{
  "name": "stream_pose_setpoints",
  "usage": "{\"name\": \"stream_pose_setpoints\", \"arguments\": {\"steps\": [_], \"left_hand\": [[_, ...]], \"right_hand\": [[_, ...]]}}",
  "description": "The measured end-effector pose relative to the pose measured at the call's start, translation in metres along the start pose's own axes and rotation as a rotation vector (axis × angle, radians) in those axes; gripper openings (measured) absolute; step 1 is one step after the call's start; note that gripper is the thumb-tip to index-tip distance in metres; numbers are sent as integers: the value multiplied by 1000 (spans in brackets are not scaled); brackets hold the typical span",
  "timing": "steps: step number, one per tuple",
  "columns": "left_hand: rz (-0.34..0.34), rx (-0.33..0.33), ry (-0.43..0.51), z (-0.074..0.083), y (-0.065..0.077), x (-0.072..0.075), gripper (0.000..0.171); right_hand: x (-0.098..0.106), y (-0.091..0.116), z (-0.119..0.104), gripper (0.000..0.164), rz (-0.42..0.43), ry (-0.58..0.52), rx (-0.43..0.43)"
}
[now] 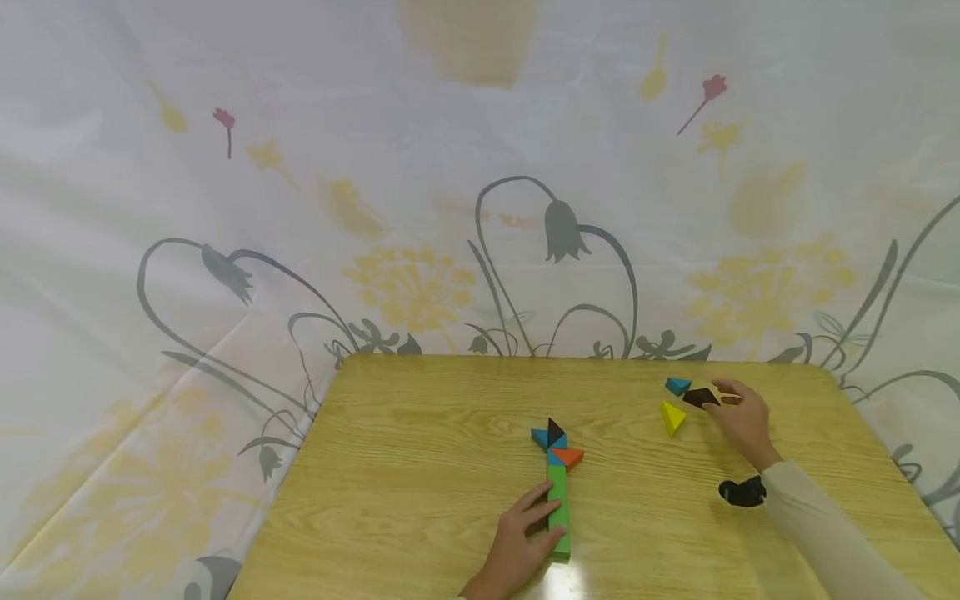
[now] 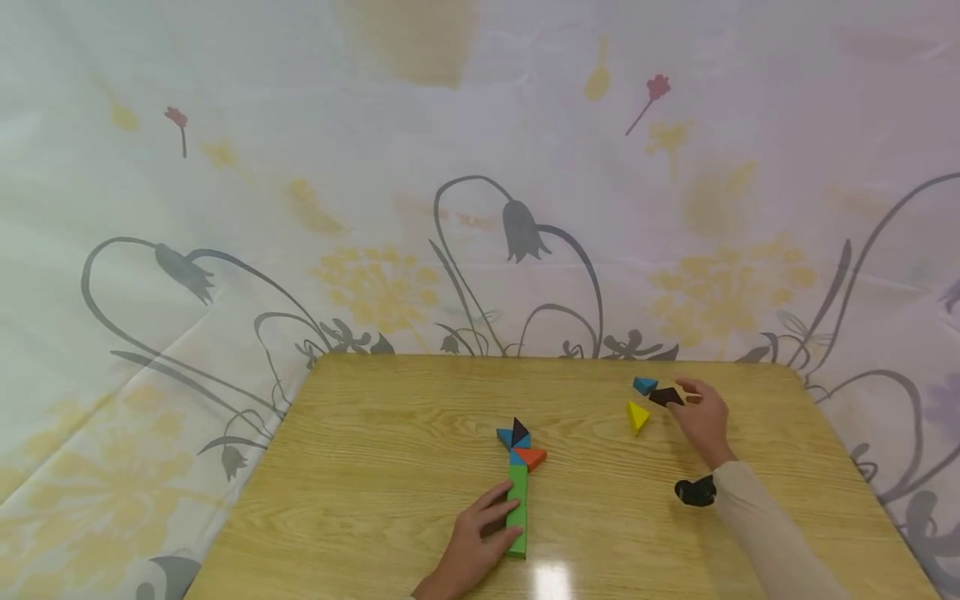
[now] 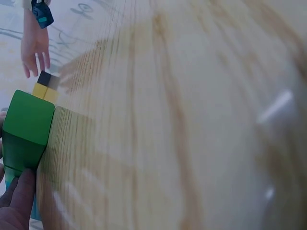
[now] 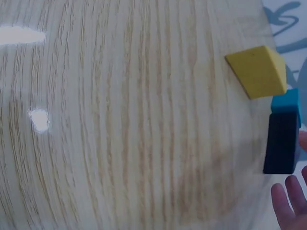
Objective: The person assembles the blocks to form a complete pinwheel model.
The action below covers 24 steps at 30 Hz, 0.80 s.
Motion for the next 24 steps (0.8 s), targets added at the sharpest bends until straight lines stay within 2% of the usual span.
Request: {"name": "stream_pose_setpoints", "arguments": {"steps": [8,13,16,19,24], "left_hand": [[11,-23,-23,1,0,1,37],[11,-31,-29,1,-1,0,37],[13,-39,-37,1,-1,-1,37],[19,-45,-33,2,0,-1,37],[22,-30,-30,2,0,0,37]], "right_hand": [[-9,1,14,39,58,-16,-112],[-12,0,20,30,153,-8,-165],[-12,1,23,24,183,-5,-178],[-10,2,24,19,178,-4,-180],[-13,4,19,20,155,-32,-115]]}}
Point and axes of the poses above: each hand's wrist, its own y-axis away from the middle knuckle, its own x-axis out of the back of the hand, z = x × y, the point moved 1 cm from there along -y, towards the middle knuckle, and after that the axes turned 4 degrees about -y, right-handed, at the moved point
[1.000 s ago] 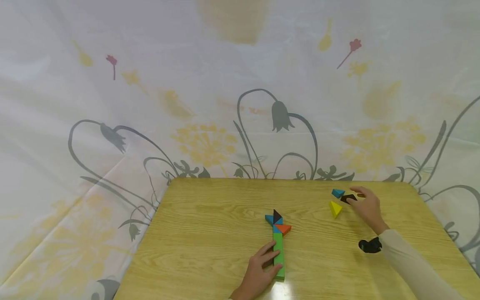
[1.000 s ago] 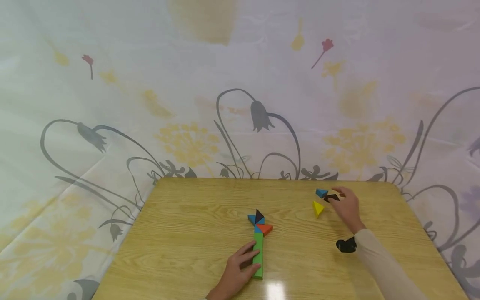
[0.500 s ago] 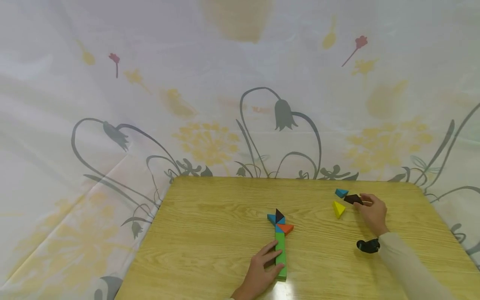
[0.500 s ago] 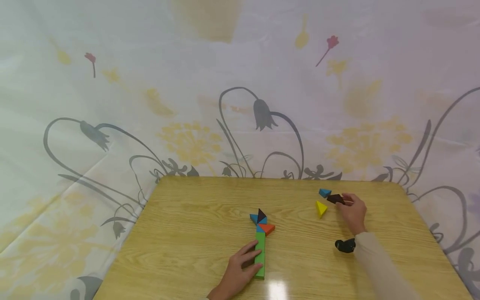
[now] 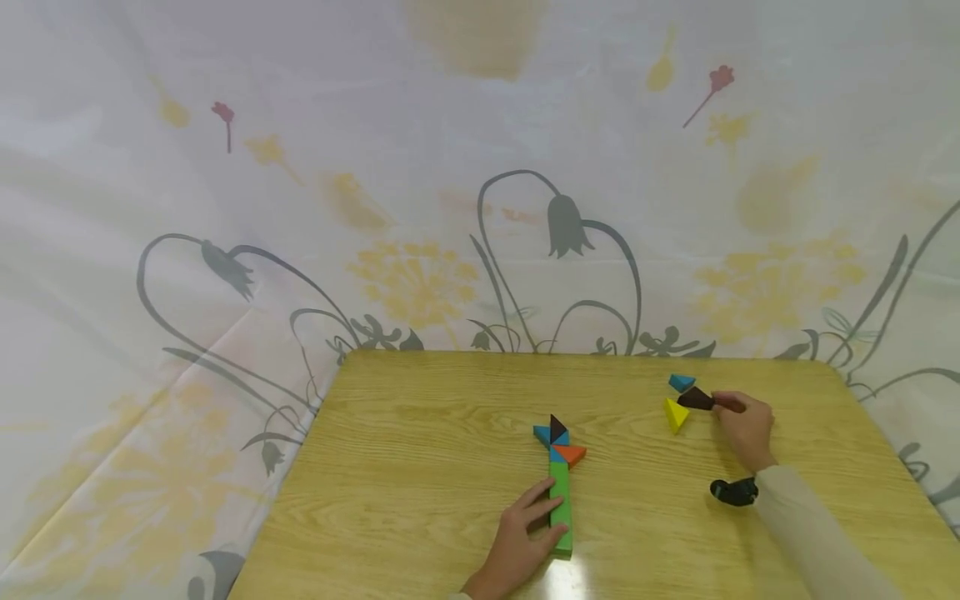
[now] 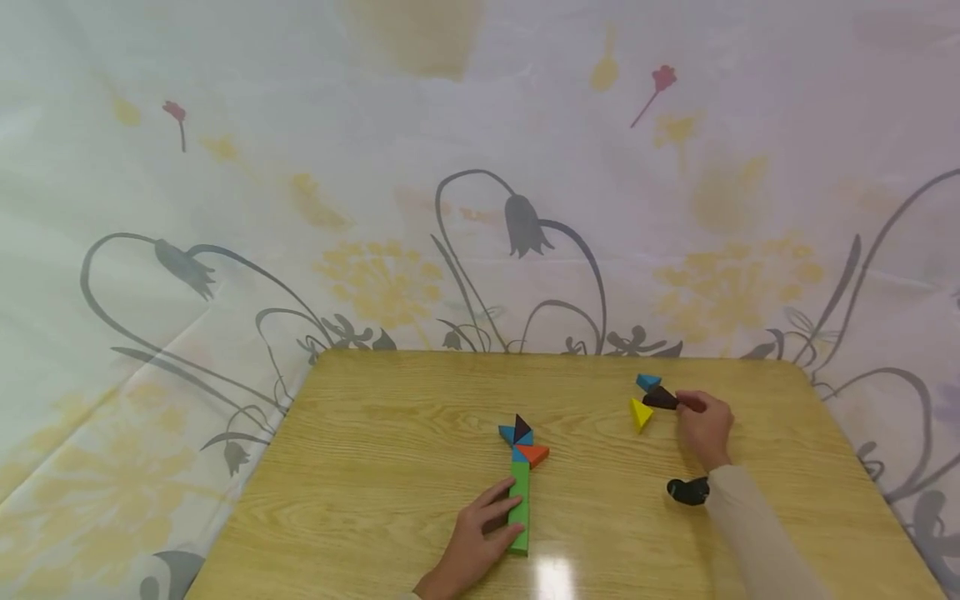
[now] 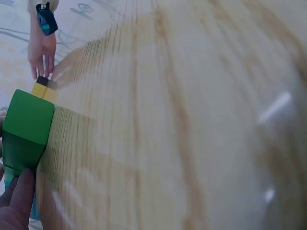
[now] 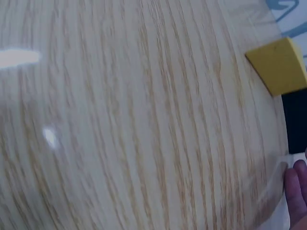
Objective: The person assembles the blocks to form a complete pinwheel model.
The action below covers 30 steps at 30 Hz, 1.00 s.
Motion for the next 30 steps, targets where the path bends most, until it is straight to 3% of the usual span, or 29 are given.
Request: {"name": "stream_pose_setpoints", "arguments": {"steps": [10,17,25,30], "left_hand": [[11,-27,-24,-2,-1,0,37],[16,-32,-22,-3,0,-1,36],[26,-48,-29,-4,0,-2,36],[24,-38,-30,3,-2,1,36]], "right_hand": [[-20,2,-8,43,-82,-65,-66],[-31,2,-11,60,-43,-38,-87],[-38,6,-15,55,52,-67,-51],[-36,8,-12,52,61,-99,-59]]}}
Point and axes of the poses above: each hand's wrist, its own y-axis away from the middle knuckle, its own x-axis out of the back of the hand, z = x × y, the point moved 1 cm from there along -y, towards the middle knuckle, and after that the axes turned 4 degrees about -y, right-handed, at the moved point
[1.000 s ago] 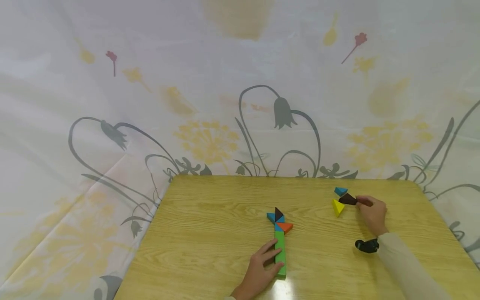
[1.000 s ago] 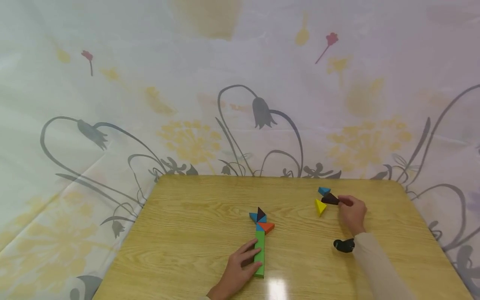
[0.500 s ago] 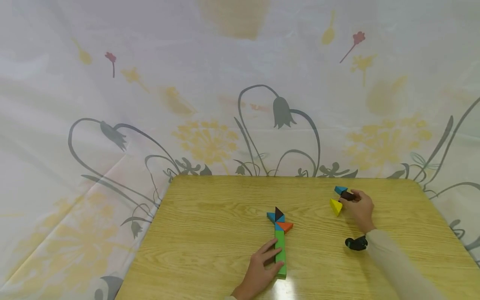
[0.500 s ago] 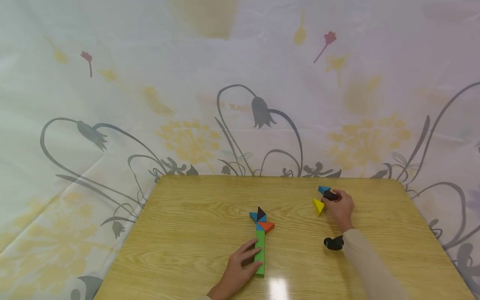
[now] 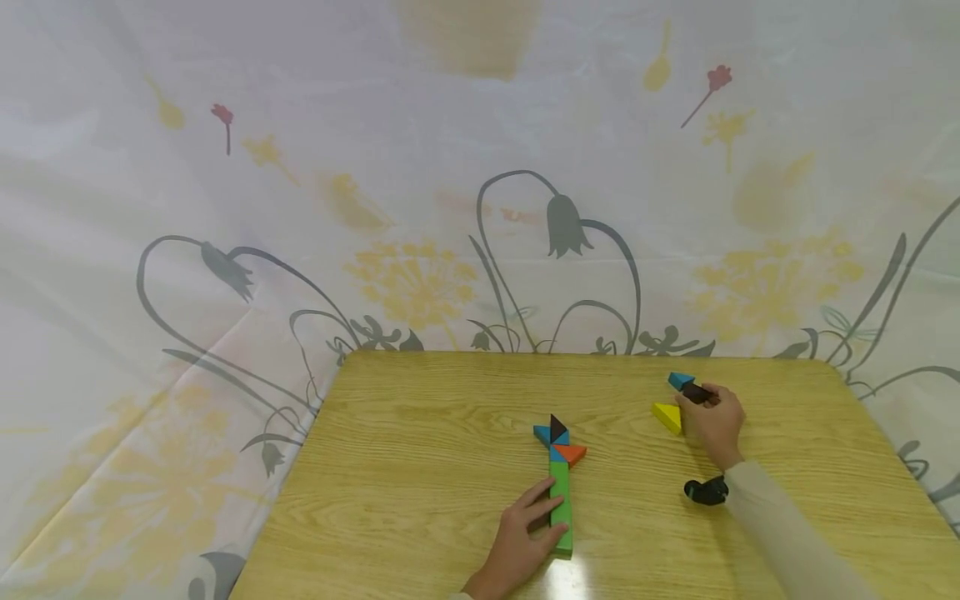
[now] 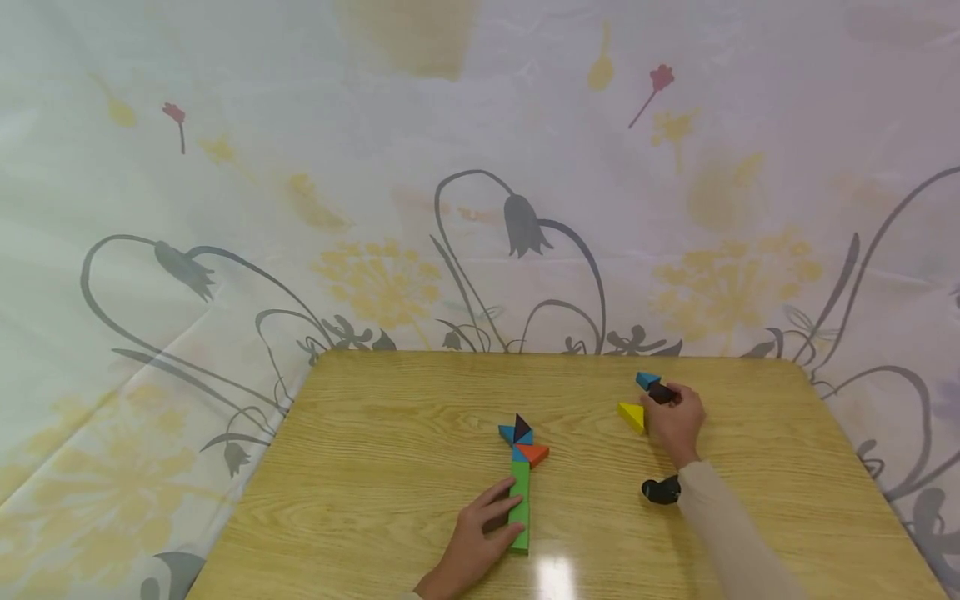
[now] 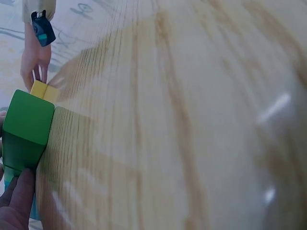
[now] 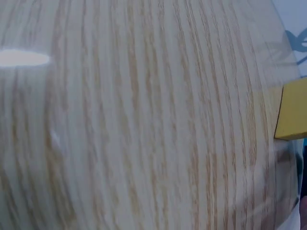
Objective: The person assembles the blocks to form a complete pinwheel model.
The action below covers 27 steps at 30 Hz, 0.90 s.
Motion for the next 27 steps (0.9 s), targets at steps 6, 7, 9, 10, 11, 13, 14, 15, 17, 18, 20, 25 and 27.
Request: {"name": "stream_pose_setpoints", "arguments": {"steps": [6,7,9,10,11,13,14,15,17,18,20,25,27], "left_hand": [[-17,28,27,15,-3,5,34],[-18,32,26,10,-2,3,35],[-20,39,27,2,0,0,36],[-20,42,31,-2,1,-1,37],[-20,43,33,-3,2,-2,37],[-22,47,41,-4,2,-2,38],[-23,48,48,-4,2,-1,38],[-23,51,52,-4,2,-1,38],[-26,56,58,-3,2,-1,39],[-28,60,58,-2,2,0,39],[-31,62,58,-2,1,0,39],[-33,58,54,-3,1,-1,38],[-34,56,57,-3,1,-1,39]], "right_hand": [[6,3,-1,50,-2,-31,37],[7,2,3,48,-10,-75,63],[7,4,2,47,-15,-95,106],[8,5,0,47,-23,-98,130],[8,6,-1,47,-31,-110,143],[7,9,-7,48,-47,-121,158],[7,13,-16,49,-48,-80,156],[7,15,-21,50,-60,-77,154],[6,20,-30,50,-78,-72,154],[5,22,-35,50,-88,-61,159],[3,26,-42,49,-118,-52,170],[-3,34,-54,49,-173,-51,209],[-6,38,-57,49,-185,-43,227]]}}
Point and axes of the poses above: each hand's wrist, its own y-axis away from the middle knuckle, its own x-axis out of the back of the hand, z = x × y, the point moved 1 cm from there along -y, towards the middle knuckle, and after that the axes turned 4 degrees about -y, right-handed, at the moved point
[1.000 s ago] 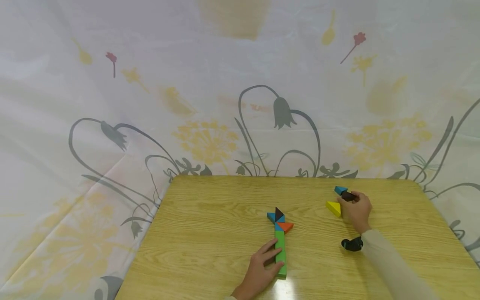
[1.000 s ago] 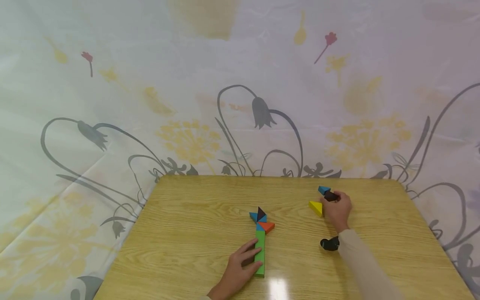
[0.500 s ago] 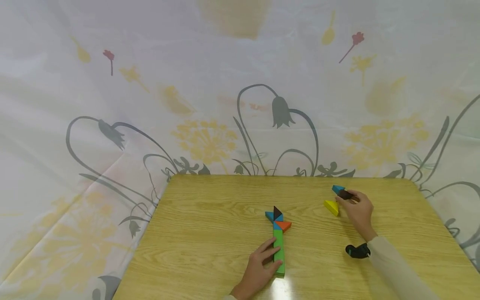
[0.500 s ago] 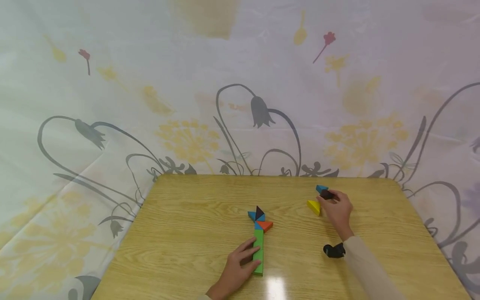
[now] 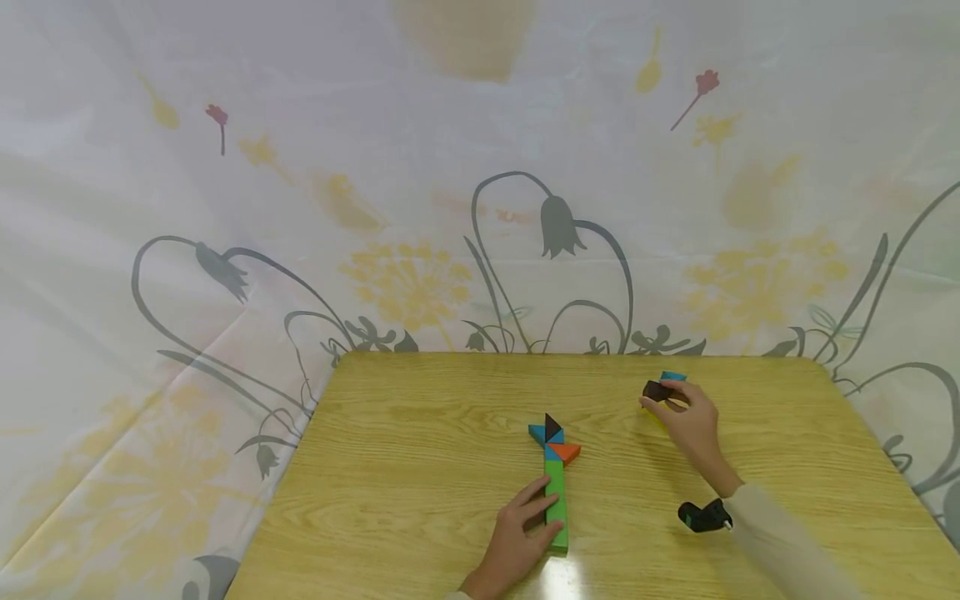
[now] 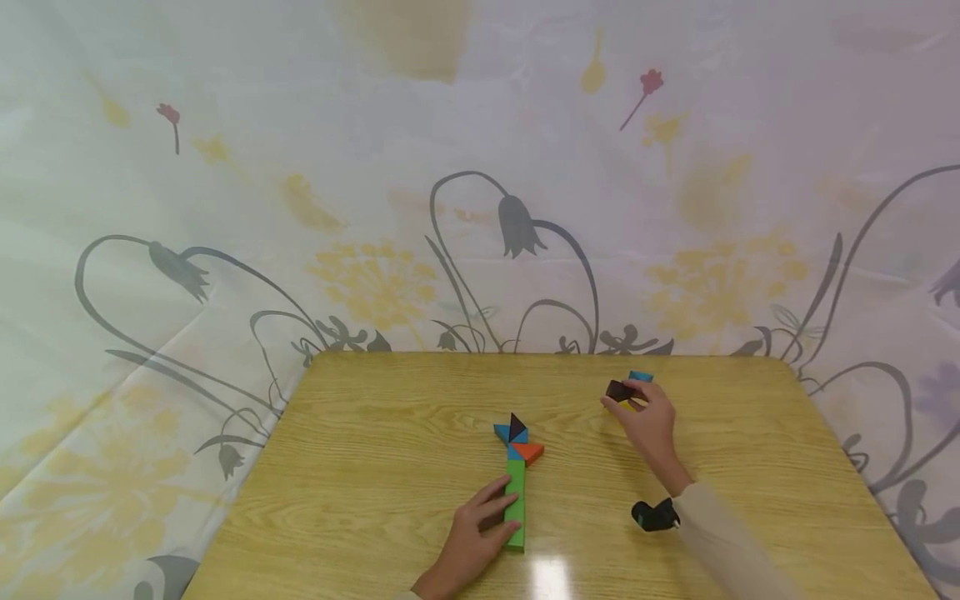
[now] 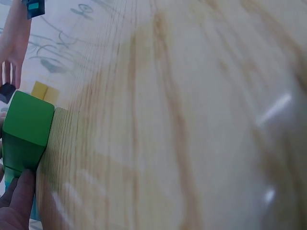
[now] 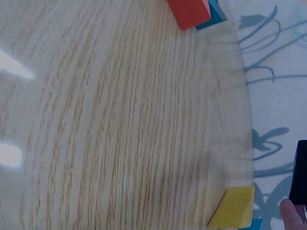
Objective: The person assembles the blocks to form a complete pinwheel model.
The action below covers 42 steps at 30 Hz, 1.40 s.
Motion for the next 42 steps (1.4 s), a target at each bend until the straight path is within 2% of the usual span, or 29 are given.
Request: {"name": "stream_pose_setpoints", "arguments": {"steps": [6,13,24,30,42], "left_hand": [[-2,-2,8,-2,0,0,39],[-2,1,9,-2,1,0,39],[-5,0,-7,-1,1,1,39],[-14,8,22,1,1,2,39],[-4,-6,21,3,-1,1,38]], "right_hand": [[-15,9,-15,48,-57,-13,25],[-27,18,-53,43,-109,-89,16],[-55,11,-30,46,-96,-103,3],[-70,12,-39,46,-103,-86,-7],[-99,15,-54,44,-139,-93,32]]}}
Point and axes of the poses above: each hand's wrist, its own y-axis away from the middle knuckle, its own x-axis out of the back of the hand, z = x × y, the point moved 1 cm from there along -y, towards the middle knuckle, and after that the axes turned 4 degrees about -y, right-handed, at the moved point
